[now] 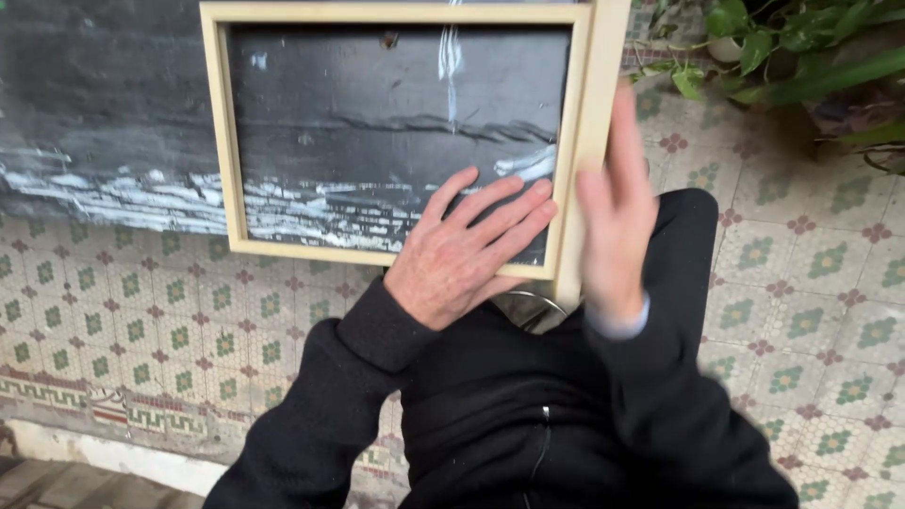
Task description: The person sands the edges of a rectangular wooden frame using a sanding block, holding the frame steady with the other hand. After sanding, the person applies glue to the frame's corner using a glue bottle.
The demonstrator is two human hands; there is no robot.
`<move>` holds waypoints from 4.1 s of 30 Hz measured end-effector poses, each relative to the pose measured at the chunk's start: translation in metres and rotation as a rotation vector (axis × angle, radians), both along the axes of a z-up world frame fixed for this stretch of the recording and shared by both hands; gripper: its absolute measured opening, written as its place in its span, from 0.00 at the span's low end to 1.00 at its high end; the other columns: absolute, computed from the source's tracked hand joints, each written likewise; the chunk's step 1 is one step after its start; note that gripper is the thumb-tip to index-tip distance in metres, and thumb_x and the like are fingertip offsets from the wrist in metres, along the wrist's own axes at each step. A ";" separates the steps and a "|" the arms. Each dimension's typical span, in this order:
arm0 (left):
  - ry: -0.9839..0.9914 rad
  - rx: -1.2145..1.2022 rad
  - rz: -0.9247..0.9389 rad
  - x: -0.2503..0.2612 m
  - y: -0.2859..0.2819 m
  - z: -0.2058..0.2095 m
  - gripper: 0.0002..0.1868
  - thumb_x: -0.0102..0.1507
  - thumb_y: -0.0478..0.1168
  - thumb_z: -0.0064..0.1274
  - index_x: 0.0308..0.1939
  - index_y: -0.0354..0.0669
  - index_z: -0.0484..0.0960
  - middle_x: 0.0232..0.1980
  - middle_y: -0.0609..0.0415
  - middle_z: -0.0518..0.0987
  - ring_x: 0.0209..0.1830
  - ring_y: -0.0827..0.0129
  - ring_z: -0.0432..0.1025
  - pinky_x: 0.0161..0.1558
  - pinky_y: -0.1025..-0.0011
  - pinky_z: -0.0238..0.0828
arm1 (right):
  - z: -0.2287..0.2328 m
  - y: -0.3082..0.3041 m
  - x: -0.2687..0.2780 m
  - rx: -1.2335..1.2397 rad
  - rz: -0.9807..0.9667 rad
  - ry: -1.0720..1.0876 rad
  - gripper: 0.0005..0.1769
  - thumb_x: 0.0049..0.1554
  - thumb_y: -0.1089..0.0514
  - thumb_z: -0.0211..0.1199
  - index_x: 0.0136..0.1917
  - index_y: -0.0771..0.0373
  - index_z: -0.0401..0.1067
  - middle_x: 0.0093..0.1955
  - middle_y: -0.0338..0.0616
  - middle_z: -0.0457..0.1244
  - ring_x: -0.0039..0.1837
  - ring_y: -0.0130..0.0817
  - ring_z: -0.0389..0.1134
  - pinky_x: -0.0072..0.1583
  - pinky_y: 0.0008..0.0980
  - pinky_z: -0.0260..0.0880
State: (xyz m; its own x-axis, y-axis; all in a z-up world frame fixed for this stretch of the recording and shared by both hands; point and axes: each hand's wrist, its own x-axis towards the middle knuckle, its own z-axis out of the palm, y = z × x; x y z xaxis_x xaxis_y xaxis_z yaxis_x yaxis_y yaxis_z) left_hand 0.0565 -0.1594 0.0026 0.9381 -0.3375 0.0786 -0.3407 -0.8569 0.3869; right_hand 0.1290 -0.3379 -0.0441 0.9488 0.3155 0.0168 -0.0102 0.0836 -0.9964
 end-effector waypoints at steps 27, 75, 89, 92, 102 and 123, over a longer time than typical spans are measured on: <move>0.100 0.053 -0.052 0.007 -0.005 0.016 0.44 0.57 0.48 0.64 0.76 0.44 0.66 0.77 0.53 0.67 0.76 0.56 0.61 0.77 0.48 0.50 | -0.050 0.032 0.069 0.240 -0.001 -0.074 0.30 0.76 0.60 0.54 0.85 0.69 0.47 0.88 0.50 0.46 0.84 0.36 0.48 0.85 0.34 0.50; 0.066 0.037 0.022 0.006 -0.007 0.011 0.43 0.59 0.48 0.66 0.75 0.41 0.67 0.77 0.51 0.68 0.77 0.53 0.61 0.79 0.45 0.50 | -0.015 -0.020 -0.046 0.178 0.174 0.002 0.35 0.68 0.66 0.49 0.85 0.69 0.44 0.89 0.55 0.38 0.91 0.44 0.36 0.88 0.40 0.35; -0.021 -0.002 0.006 -0.003 -0.002 -0.012 0.47 0.61 0.57 0.62 0.79 0.44 0.60 0.81 0.54 0.59 0.80 0.60 0.55 0.80 0.47 0.43 | 0.000 -0.003 -0.007 0.023 0.058 -0.021 0.40 0.72 0.52 0.51 0.86 0.72 0.38 0.90 0.55 0.40 0.88 0.41 0.44 0.86 0.36 0.44; 0.003 -0.006 0.003 -0.008 -0.002 -0.006 0.48 0.60 0.56 0.63 0.79 0.46 0.60 0.80 0.55 0.60 0.80 0.61 0.55 0.81 0.48 0.43 | 0.011 0.005 0.008 0.013 0.073 -0.082 0.39 0.74 0.50 0.51 0.87 0.72 0.39 0.90 0.53 0.41 0.87 0.38 0.44 0.87 0.34 0.44; -0.022 -0.057 0.011 -0.003 -0.003 -0.007 0.48 0.59 0.56 0.64 0.78 0.45 0.62 0.79 0.55 0.62 0.79 0.61 0.57 0.80 0.48 0.45 | -0.004 0.001 0.006 -0.057 0.021 -0.050 0.38 0.71 0.52 0.51 0.86 0.71 0.43 0.89 0.53 0.43 0.88 0.41 0.44 0.87 0.37 0.44; -0.034 -0.012 -0.001 0.002 -0.001 -0.008 0.47 0.58 0.55 0.63 0.77 0.44 0.63 0.78 0.55 0.64 0.78 0.61 0.58 0.79 0.47 0.45 | 0.007 -0.010 -0.024 -0.134 0.037 -0.045 0.38 0.69 0.53 0.49 0.85 0.72 0.44 0.89 0.55 0.43 0.90 0.43 0.43 0.86 0.37 0.41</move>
